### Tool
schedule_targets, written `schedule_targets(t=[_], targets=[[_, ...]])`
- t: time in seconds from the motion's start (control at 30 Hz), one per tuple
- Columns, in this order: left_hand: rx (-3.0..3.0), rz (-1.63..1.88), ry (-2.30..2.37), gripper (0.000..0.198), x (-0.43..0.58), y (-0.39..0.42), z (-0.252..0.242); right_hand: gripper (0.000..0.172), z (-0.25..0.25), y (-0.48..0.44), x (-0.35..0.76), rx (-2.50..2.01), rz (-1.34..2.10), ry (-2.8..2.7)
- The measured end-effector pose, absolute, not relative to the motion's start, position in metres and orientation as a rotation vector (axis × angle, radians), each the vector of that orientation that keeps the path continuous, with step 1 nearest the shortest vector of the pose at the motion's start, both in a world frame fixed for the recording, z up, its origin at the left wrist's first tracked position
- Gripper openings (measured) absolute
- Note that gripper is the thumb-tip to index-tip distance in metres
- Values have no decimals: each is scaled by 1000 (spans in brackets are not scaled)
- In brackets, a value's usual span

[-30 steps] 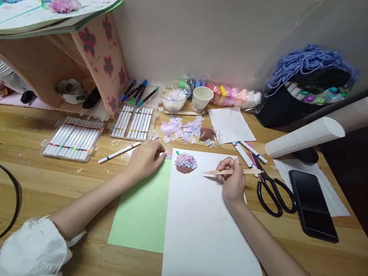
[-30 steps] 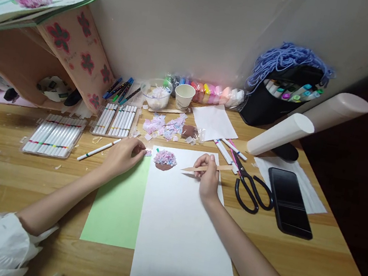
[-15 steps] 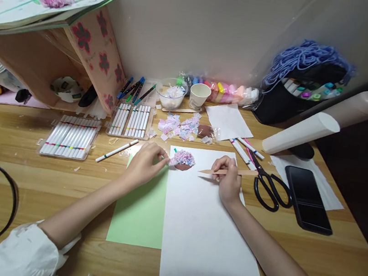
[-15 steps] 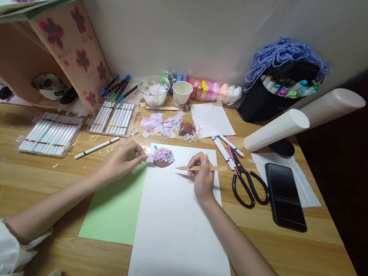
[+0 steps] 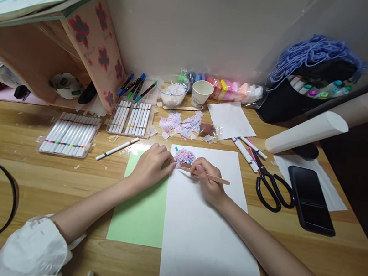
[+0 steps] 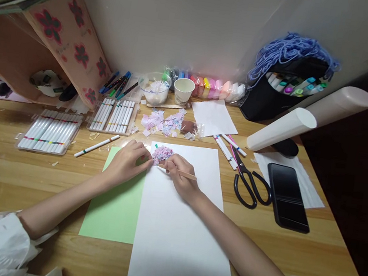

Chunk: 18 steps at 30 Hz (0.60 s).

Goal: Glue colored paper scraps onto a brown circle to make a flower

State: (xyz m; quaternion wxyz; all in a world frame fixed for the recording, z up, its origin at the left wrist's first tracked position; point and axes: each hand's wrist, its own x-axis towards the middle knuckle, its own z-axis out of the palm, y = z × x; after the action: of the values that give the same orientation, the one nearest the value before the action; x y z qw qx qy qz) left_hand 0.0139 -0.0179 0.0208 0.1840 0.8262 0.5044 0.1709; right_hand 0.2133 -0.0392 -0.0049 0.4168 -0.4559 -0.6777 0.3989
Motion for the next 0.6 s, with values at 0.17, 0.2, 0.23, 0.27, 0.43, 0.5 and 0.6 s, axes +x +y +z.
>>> schedule_targets(t=[0.17, 0.2, 0.23, 0.27, 0.43, 0.5, 0.6], targets=[[2370, 529, 1418, 12, 13, -13, 17, 36, -4, -36, 211, -1089, 895, -1826], [2370, 531, 1417, 12, 13, -12, 17, 36, -3, -36, 210, -1087, 863, -1846], [2371, 533, 1416, 12, 13, -12, 16, 36, -3, -35, 209, -1087, 837, -1864], [2373, 532, 1416, 12, 13, -12, 16, 36, -3, -34, 209, -1087, 820, -1878], [2372, 516, 1415, 12, 14, -12, 17, 34, -1, -30, 205, -1072, 821, -1924], [2348, 524, 1428, 13, 14, -11, 17, 34, -1, -28, 203, -1089, 822, -1935], [2269, 536, 1497, 14, 12, -10, 15, 35, -4, -27, 202, -1114, 817, -1912]])
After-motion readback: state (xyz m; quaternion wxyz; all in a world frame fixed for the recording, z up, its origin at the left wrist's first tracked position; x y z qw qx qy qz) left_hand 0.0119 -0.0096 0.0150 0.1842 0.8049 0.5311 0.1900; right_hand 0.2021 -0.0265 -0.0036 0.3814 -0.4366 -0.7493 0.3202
